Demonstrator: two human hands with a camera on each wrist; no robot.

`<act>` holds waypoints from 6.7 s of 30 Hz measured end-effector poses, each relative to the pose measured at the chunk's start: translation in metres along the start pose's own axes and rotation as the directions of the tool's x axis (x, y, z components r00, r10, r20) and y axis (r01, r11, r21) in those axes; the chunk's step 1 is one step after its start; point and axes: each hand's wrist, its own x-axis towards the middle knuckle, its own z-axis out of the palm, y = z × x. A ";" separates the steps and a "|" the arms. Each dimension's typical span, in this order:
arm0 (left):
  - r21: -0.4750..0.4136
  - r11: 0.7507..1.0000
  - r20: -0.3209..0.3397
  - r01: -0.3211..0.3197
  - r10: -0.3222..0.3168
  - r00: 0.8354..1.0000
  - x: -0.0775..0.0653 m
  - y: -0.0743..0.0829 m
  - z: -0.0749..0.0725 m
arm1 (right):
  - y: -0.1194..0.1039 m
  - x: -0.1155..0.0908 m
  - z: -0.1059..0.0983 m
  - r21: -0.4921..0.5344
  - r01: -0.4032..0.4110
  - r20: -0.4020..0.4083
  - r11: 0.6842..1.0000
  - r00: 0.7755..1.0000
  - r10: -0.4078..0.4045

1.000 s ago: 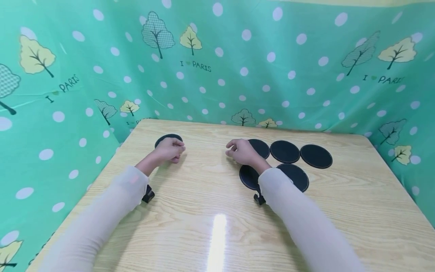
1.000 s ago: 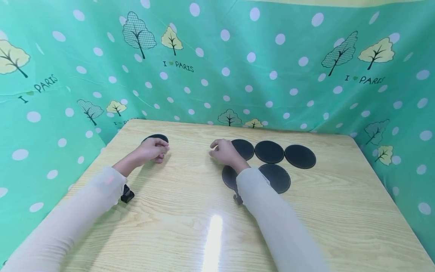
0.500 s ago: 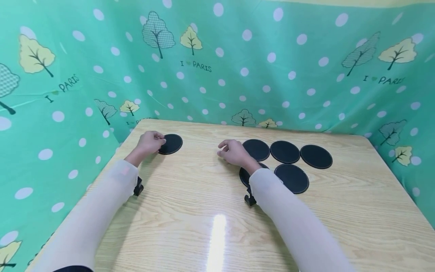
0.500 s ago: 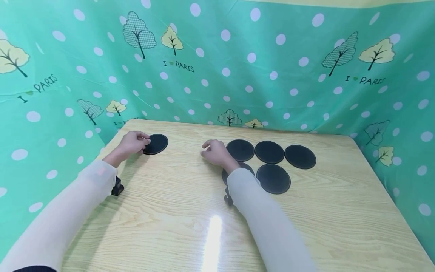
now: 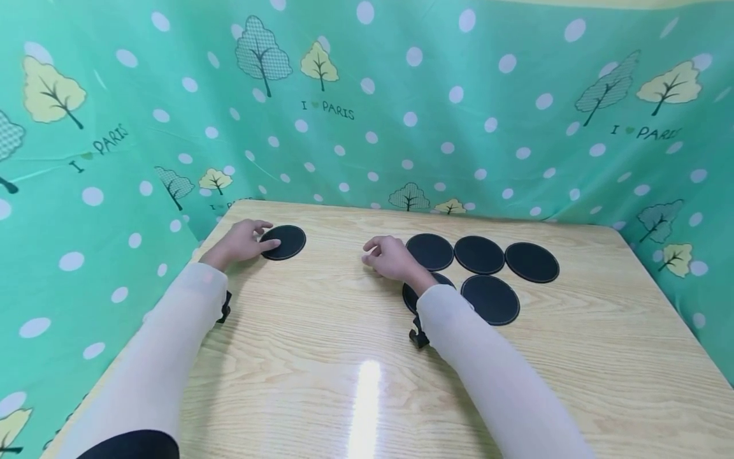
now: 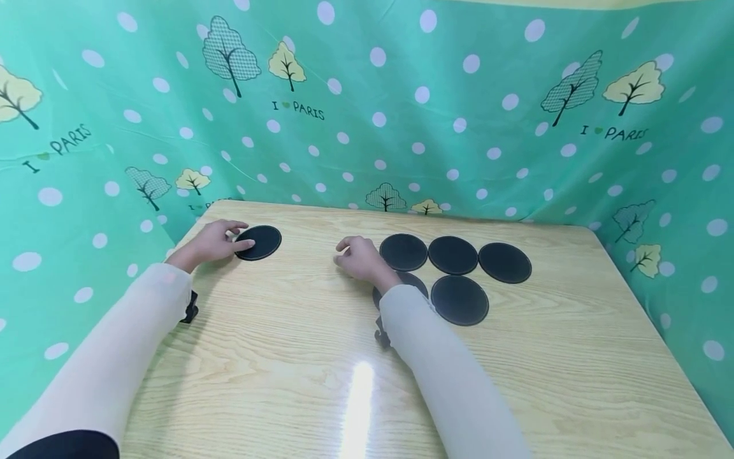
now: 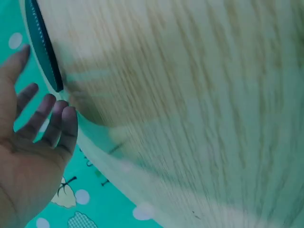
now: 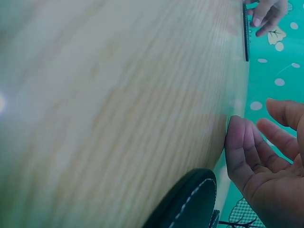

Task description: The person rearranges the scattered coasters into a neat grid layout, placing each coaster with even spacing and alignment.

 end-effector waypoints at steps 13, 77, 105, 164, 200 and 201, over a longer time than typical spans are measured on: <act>0.052 0.998 0.065 -0.021 0.018 0.998 0.010 0.008 0.009 | -0.008 0.003 0.010 0.076 -0.011 0.029 0.997 1.000 0.009; -0.340 0.899 0.173 0.276 -0.228 0.958 -0.007 0.060 0.022 | -0.047 0.021 0.062 0.750 -0.226 0.103 0.621 0.968 0.227; -0.660 0.680 0.254 0.320 -0.199 0.947 -0.020 0.097 0.030 | -0.030 0.000 0.030 0.738 -0.218 0.042 0.639 0.960 0.278; -0.856 0.479 0.207 0.195 -0.029 0.978 -0.019 0.225 0.094 | 0.036 -0.089 -0.094 0.399 -0.159 -0.043 0.903 0.980 0.192; -0.898 0.381 0.261 0.220 0.059 0.964 -0.003 0.292 0.142 | 0.078 -0.144 -0.146 0.329 -0.174 -0.071 0.928 0.976 0.208; -0.899 0.379 0.260 0.220 0.057 0.964 -0.003 0.294 0.143 | 0.080 -0.146 -0.147 0.328 -0.173 -0.073 0.929 0.975 0.208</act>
